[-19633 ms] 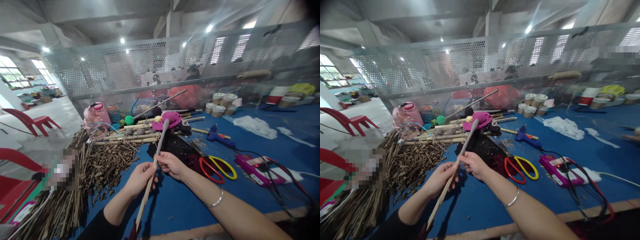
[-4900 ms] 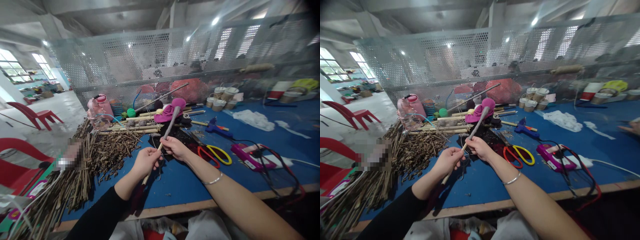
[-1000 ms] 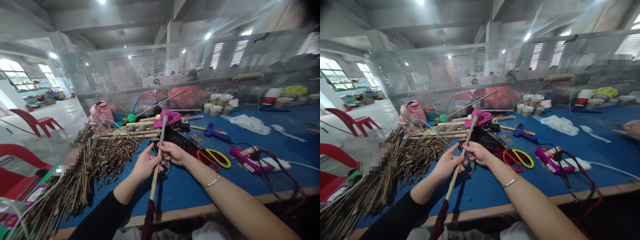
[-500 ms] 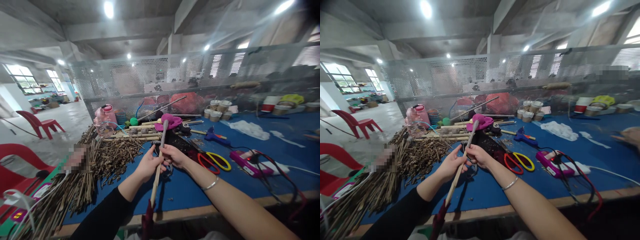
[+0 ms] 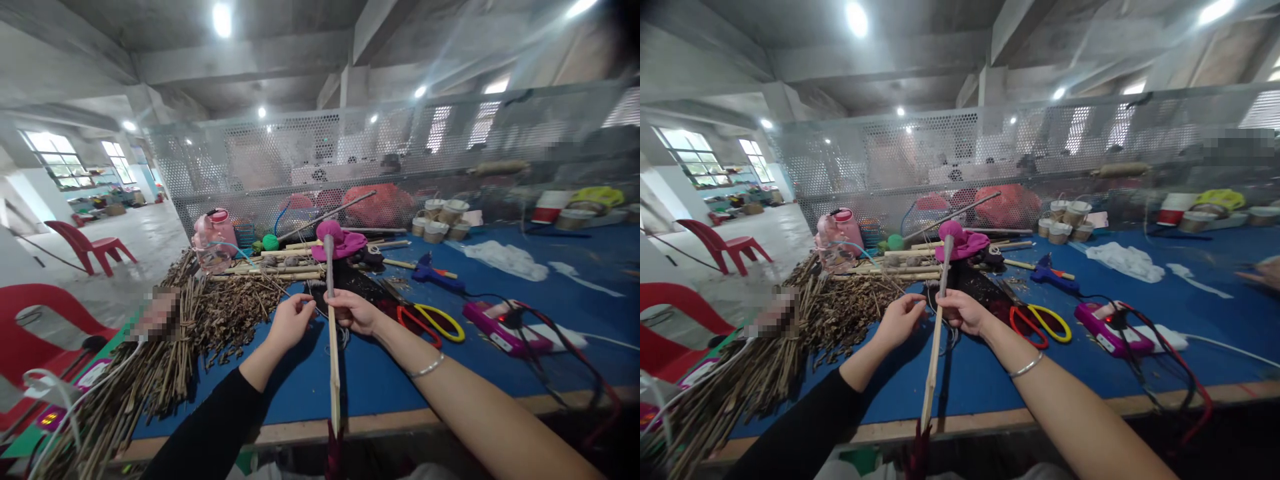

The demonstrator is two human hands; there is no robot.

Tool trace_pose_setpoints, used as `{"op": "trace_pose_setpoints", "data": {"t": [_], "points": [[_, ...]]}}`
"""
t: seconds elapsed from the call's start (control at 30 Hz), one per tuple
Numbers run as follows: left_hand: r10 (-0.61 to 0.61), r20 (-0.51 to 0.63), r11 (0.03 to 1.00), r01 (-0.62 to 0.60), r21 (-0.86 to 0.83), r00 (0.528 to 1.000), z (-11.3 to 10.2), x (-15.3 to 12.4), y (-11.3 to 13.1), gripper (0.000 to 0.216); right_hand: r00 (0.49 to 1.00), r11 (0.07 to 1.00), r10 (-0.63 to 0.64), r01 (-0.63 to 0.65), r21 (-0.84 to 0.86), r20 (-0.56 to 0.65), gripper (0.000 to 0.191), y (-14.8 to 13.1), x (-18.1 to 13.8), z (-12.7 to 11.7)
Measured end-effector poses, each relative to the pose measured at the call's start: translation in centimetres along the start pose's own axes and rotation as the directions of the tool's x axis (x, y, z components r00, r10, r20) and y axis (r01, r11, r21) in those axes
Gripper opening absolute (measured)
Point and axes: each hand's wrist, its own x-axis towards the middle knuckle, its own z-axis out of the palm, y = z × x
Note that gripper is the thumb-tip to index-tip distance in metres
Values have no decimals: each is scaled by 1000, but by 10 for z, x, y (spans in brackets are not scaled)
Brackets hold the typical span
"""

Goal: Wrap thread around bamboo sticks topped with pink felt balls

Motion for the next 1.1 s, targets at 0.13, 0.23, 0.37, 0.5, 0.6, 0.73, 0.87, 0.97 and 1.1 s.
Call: {"op": "trace_pose_setpoints", "data": {"t": [0.13, 0.23, 0.37, 0.5, 0.6, 0.73, 0.87, 0.97, 1.1], "points": [[-38, -170, 987, 10, -162, 985, 6, 11, 4, 27, 996, 1000, 1, 1, -31, 86, 24, 1, -2, 5], [-88, -251, 967, 23, -253, 964, 14, 27, 10, 30, 995, 995, -17, 27, -101, 103, 23, 2, -2, 8], [-149, -218, 933, 64, -354, 965, 20, 44, 14, 29, 995, 981, -52, 67, -181, 87, 22, 2, -3, 11], [-165, -172, 921, 90, -378, 971, 19, 45, 12, 22, 993, 979, -31, 53, -194, 110, 20, 2, -3, 9], [-153, -143, 928, 93, -360, 978, 22, 40, 8, 22, 991, 978, -34, 60, -198, 132, 18, 2, -2, 7], [-142, -118, 948, 101, -302, 983, 32, 35, -5, 22, 991, 974, -42, 68, -214, 126, 16, 1, -3, 6], [-122, -157, 970, 84, -230, 980, 38, 35, -17, 18, 993, 949, -83, 106, -297, 89, 12, 1, -2, 4], [-91, -195, 984, 59, -168, 976, 35, 36, -21, 14, 993, 933, -112, 122, -340, 49, 10, 0, -1, 3], [-6, -258, 996, -18, -92, 966, 25, 33, -19, 24, 993, 927, -115, 107, -358, 0, 11, -3, -2, 5]]}}
